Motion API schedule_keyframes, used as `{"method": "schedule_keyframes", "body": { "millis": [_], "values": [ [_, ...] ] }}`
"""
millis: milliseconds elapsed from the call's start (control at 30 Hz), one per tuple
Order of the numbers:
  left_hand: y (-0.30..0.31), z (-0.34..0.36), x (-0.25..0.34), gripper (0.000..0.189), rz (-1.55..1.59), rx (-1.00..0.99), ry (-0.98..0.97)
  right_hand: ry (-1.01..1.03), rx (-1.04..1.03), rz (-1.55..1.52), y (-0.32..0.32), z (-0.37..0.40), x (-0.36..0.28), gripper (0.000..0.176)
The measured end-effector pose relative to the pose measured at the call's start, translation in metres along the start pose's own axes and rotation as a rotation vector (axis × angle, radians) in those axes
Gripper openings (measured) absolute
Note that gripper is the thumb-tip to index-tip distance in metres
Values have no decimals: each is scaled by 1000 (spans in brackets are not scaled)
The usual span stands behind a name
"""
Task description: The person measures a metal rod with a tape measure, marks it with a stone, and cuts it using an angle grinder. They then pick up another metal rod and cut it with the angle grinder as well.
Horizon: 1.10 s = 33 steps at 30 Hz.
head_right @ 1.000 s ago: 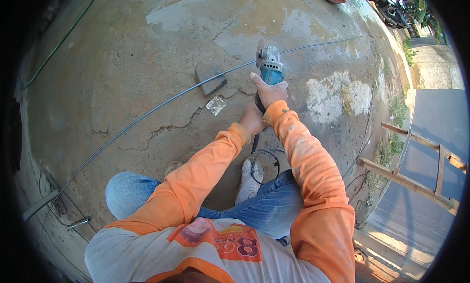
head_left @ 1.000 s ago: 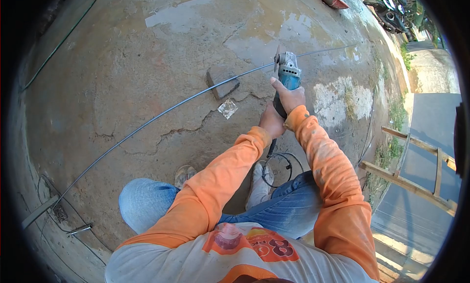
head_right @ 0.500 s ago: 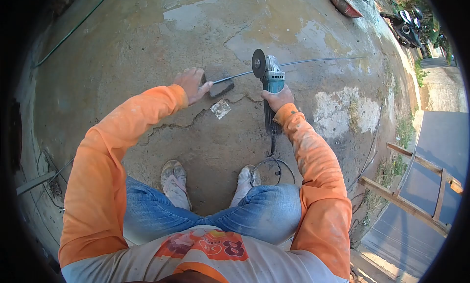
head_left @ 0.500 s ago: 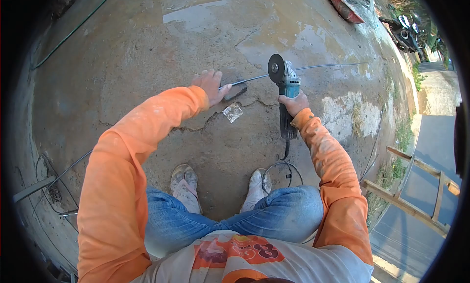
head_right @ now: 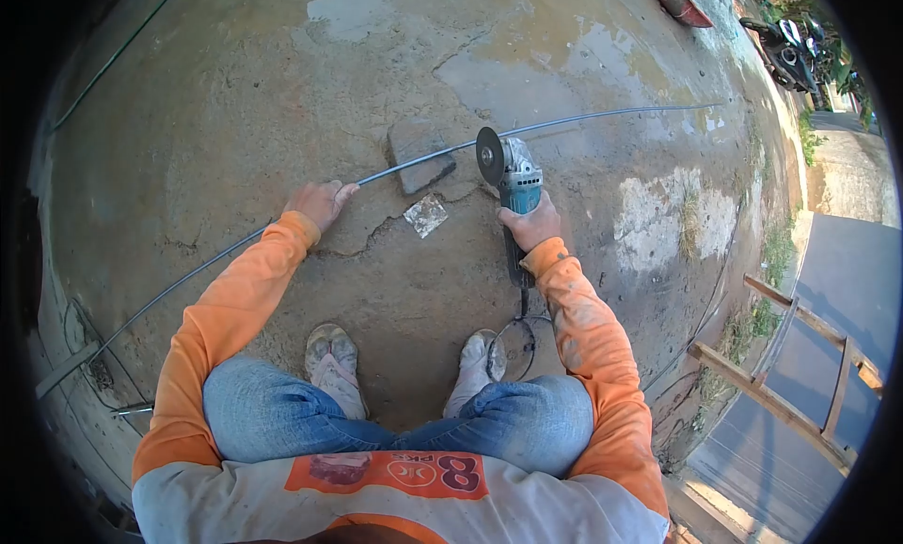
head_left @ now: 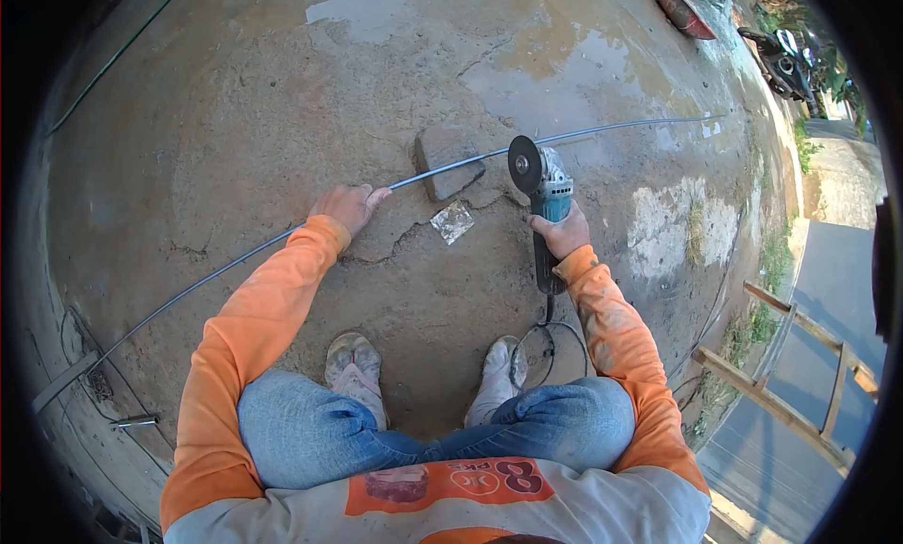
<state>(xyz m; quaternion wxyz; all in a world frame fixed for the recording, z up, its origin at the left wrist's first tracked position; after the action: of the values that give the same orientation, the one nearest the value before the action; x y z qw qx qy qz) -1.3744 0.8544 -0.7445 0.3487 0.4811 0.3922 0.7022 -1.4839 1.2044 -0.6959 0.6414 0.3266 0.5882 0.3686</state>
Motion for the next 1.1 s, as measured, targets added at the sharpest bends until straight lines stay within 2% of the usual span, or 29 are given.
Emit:
{"method": "schedule_keyframes", "body": {
  "millis": [333,633,733,1100],
  "values": [
    [-5,-2,-5,54,-6,96,-56,67,11,44,-9,1,-16,57],
    [-6,-2,-5,57,-55,4,0,61,15,48,-8,1,-19,58],
    [-4,-1,-3,54,-30,74,-38,73,25,58,-10,-1,-17,58],
    [-3,-1,-2,54,-45,63,-40,62,20,77,-9,-2,-21,58]
  ]
}}
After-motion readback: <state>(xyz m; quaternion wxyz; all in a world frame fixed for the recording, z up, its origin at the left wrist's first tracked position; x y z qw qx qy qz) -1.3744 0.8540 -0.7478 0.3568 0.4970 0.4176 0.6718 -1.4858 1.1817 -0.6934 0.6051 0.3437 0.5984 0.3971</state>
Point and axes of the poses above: each hand's wrist, its own z-axis away from the middle knuckle, its own y-axis out of the back of the hand, x = y × z, the point moved 8 cm from there along -z, towards the middle knuckle, and after that the axes turned 11 degrees about x, right-handed, at the moved point
